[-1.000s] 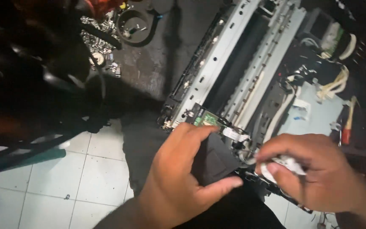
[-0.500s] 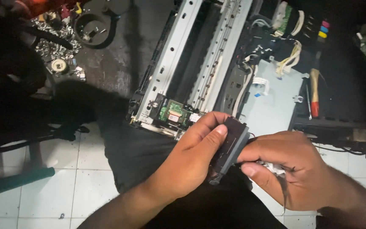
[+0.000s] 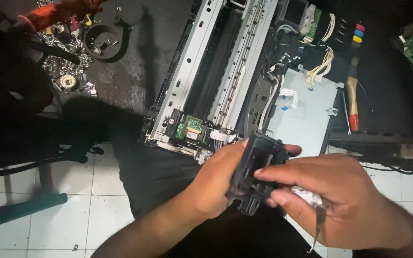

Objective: The person cleans a small black electronic component with a white cloth, then places it on the workbench. They proceed to disconnect a white ribbon cable from a green circuit board inside a disassembled electronic device and remove the board from the chassis.

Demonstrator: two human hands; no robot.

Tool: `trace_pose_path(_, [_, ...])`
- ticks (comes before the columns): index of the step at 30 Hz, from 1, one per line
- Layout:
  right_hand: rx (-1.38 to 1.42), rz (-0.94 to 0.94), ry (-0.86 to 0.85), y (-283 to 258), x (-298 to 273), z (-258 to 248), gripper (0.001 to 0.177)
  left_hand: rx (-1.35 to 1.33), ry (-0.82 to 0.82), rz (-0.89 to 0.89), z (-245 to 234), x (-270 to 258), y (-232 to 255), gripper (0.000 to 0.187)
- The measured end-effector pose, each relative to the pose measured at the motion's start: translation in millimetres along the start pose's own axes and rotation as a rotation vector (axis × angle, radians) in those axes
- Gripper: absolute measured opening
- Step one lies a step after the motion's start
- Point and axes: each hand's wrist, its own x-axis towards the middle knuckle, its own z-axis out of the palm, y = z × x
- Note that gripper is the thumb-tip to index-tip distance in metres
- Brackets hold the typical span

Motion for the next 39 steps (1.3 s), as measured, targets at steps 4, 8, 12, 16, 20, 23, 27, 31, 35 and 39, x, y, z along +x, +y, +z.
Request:
trace_pose_path(4, [-0.199,0.09,0.022,1.9,-11.6,1.3,0.028,-0.3,-0.247,0.052,-21.3,7.4,-23.3,0.064])
trace_pose_path(8, [-0.209,0.161,0.031,2.3,-13.1,0.1,0.03,-0.342,-0.377,0.032,-29.4,14.2,-27.8,0.056])
trace_pose_path(12, [-0.197,0.145,0.053,2.5,-8.8,-2.1,0.026,-0.382,-0.193,-0.001,-29.5,19.2,-36.0,0.053])
trace_pose_path(16, [-0.094,0.172,0.067,-5.3,-0.3,-4.3,0.021,-0.473,-0.268,-0.023,-32.2,21.5,-34.9,0.058])
trace_pose_path(20, [-0.034,0.222,0.102,-6.2,4.5,-3.0,0.018,-0.503,-0.316,-0.03,-36.1,22.3,-32.7,0.063])
trace_pose_path(23, [-0.083,0.234,0.119,-7.5,4.4,-1.5,0.019,-0.58,-0.269,-0.008,-42.0,27.9,-44.2,0.057])
trace_pose_path(27, [-0.167,0.286,0.114,-0.6,-0.6,-0.8,0.021,-0.631,-0.408,-0.034,-44.4,29.2,-39.7,0.059])
trace_pose_path(31, [-0.127,0.22,0.099,-4.5,6.4,-1.2,0.017,-0.675,-0.43,-0.086,-44.6,30.5,-38.3,0.059])
trace_pose_path(35, [-0.111,0.195,0.102,-3.8,11.1,-0.7,0.017,-0.737,-0.412,-0.065,-44.5,31.8,-38.1,0.054])
trace_pose_path(39, [-0.163,0.246,0.135,4.7,5.2,0.3,0.017,-0.692,-0.427,-0.048,-48.1,32.5,-34.2,0.061])
